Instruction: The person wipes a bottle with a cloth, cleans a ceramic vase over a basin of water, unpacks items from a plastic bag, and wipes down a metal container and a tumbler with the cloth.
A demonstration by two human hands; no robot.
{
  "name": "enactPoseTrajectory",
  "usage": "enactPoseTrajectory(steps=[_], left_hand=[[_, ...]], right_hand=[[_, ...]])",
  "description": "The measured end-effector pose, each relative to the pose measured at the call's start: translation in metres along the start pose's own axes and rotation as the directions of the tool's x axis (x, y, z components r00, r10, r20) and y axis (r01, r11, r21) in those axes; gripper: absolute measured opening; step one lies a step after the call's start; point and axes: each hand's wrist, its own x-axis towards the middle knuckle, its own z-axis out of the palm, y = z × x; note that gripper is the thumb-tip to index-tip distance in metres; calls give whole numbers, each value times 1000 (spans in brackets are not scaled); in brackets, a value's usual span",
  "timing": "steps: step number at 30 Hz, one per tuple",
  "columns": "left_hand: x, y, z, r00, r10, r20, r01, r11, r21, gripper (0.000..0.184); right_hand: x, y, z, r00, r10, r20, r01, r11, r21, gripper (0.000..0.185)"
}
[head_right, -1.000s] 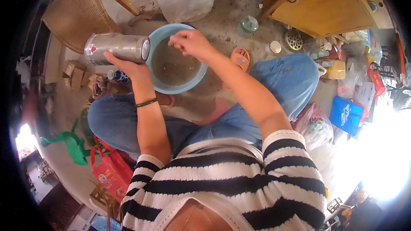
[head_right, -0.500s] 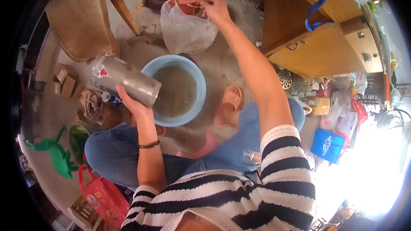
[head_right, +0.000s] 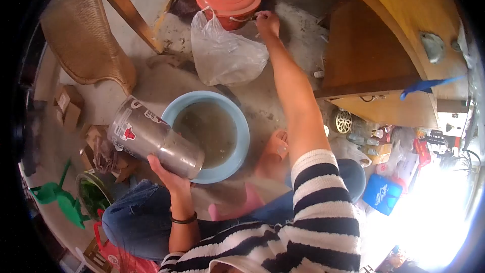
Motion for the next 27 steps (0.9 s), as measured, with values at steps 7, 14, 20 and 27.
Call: enactPoseTrajectory(steps=[7, 14, 20, 27], left_hand=[[10, -17, -18, 1000, 10, 23, -11, 998, 55, 77], [8, -4, -4, 997, -47, 61, 43, 997, 64, 71], [12, -12, 5, 977, -100, 190, 77, 989, 128, 58], [-21, 0, 26, 893, 153, 423, -387, 741, 549, 82]], right_hand=[[1, 39, 6, 994, 27, 110, 7, 954, -299, 27], [-36, 55, -10, 902, -370, 222, 398, 513, -761, 33], [-186, -103, -7, 890, -207, 407, 228, 974, -5, 52], [-355, -173, -4, 867, -481, 129, 486, 874, -7, 89]])
